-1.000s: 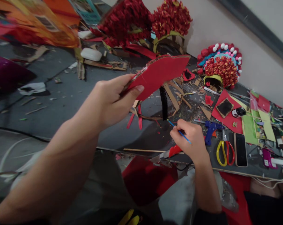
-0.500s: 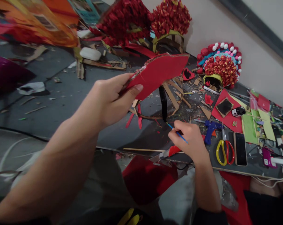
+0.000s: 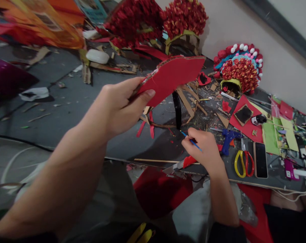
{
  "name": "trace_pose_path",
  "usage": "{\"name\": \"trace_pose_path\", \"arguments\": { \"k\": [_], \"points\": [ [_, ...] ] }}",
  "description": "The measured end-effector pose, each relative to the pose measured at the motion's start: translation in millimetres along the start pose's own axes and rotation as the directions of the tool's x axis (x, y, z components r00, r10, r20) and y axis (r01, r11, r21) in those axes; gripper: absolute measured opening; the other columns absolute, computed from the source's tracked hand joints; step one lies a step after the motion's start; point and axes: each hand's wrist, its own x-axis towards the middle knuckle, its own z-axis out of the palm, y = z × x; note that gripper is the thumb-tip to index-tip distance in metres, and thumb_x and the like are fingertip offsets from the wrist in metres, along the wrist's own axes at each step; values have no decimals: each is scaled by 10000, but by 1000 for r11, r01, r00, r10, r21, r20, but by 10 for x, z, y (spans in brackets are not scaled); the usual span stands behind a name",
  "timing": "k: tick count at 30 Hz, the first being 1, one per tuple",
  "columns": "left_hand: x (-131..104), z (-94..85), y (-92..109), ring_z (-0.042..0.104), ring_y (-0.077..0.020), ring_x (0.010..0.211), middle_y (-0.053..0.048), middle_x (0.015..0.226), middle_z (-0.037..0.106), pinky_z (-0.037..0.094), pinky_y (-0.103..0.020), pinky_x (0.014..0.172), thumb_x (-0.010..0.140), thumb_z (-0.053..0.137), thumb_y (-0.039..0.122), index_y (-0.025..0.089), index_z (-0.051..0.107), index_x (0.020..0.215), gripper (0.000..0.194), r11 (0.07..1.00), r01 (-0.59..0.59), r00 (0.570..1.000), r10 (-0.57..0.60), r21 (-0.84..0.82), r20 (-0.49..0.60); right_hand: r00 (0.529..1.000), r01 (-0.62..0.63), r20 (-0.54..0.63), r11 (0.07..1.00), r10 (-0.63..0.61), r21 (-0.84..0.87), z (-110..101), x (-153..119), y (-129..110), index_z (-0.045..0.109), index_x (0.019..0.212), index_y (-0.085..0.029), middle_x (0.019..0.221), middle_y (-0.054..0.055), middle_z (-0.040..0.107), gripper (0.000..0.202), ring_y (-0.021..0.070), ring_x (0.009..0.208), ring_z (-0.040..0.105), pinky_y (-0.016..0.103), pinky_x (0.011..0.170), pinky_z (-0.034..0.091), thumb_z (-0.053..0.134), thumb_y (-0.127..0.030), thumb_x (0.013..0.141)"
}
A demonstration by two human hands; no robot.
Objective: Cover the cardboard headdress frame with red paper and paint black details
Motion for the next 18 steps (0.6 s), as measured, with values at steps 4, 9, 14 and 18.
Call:
{"name": "trace_pose_path", "arguments": {
  "k": [4,9,14,18],
  "points": [
    [1,9,-7,288,-84,513,46,588,406,263,-189,506,889,439,277,147,581,833,200,1000,-16,1000,16,-11,-5,999,-4,-34,1000,4,27,-14,-8,13,414,563,-210,539,-48,486,217,88,550,470,205,555,366,544,-198,736],
    [13,5,-13,278,-85,520,50,587,392,256,-188,508,882,452,260,165,542,812,149,1000,-18,1000,18,-3,-9,1000,-18,12,999,18,38,-40,-18,11,403,567,-209,544,-53,470,216,81,537,442,205,542,354,542,-192,732],
    [10,-7,3,276,-85,527,47,592,387,254,-192,518,884,437,291,155,543,818,185,1000,6,1000,-6,1,9,1000,-13,24,1000,13,23,-39,-10,8,371,574,-208,541,-59,433,231,72,533,405,200,536,329,535,-178,734],
    [0,-6,2,268,-89,540,43,602,387,251,-193,530,891,426,308,151,557,832,213,999,23,1000,-24,44,18,1000,-14,-11,1000,14,14,-24,-5,20,358,583,-210,543,-60,439,233,72,536,415,199,548,334,528,-181,739]
  ]
}}
